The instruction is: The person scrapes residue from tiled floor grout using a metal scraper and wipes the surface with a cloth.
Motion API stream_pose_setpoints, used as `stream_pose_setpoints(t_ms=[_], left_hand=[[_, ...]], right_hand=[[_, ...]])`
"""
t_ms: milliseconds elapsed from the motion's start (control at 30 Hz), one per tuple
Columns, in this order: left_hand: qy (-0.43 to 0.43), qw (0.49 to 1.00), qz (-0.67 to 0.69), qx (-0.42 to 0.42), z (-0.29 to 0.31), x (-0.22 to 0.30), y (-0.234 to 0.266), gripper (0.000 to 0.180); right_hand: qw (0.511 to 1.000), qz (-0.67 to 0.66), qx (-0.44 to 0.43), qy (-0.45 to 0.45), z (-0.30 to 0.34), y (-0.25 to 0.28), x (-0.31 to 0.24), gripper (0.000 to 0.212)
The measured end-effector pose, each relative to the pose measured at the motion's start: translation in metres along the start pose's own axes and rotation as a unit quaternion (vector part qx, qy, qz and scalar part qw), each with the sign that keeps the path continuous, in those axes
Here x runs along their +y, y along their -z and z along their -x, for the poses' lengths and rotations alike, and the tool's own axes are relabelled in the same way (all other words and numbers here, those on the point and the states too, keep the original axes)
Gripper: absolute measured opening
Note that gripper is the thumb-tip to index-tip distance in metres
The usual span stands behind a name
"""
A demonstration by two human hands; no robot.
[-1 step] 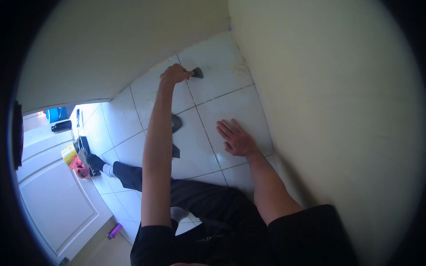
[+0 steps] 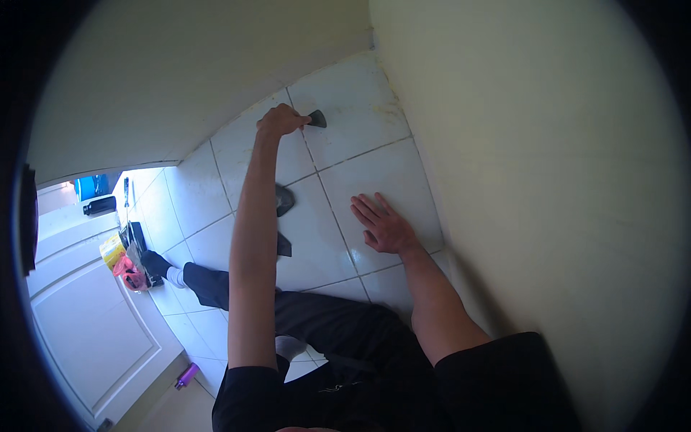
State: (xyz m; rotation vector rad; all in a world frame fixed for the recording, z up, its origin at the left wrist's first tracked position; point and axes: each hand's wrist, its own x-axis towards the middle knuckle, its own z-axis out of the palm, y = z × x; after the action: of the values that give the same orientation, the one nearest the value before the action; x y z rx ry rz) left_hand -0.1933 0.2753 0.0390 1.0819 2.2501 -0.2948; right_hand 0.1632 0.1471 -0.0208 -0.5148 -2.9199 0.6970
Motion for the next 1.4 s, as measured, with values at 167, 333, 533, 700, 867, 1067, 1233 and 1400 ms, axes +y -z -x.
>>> stream_pose_setpoints(t_ms=[167, 333, 533, 700, 867, 1067, 1233, 1400], left_hand=[[0.011, 1.000, 0.001, -0.008, 0.005, -0.021, 0.001, 0.036], [0.026, 0.997, 0.075, 0.025, 0.019, -0.039, -0.027, 0.037], [0.031, 0.985, 0.167, 0.011, 0.053, -0.072, -0.074, 0.041], [0.046, 0.979, 0.172, 0.098, 0.083, -0.059, -0.093, 0.047], [0.027, 0.985, 0.165, 0.030, 0.084, -0.031, -0.067, 0.043], [0.056, 0.991, 0.118, 0.038, 0.059, 0.006, -0.058, 0.040], [0.060, 0.991, 0.102, 0.066, 0.063, 0.024, -0.065, 0.042], [0.082, 0.962, 0.250, 0.069, 0.086, -0.013, -0.105, 0.047]], right_hand=[[1.000, 0.001, -0.003, 0.003, -0.001, -0.002, 0.000, 0.074], [1.000, 0.009, 0.006, 0.003, 0.000, -0.001, 0.001, 0.072], [1.000, 0.011, 0.001, 0.004, -0.002, 0.002, -0.002, 0.071], [1.000, 0.004, 0.004, 0.004, -0.004, 0.002, -0.004, 0.072], [1.000, 0.000, -0.012, -0.004, 0.000, 0.000, -0.001, 0.074], [1.000, -0.004, -0.006, -0.002, -0.003, 0.001, -0.006, 0.072], [1.000, -0.006, 0.007, -0.002, 0.001, 0.001, -0.001, 0.074], [1.000, -0.005, 0.003, 0.002, -0.002, 0.001, -0.004, 0.074]])
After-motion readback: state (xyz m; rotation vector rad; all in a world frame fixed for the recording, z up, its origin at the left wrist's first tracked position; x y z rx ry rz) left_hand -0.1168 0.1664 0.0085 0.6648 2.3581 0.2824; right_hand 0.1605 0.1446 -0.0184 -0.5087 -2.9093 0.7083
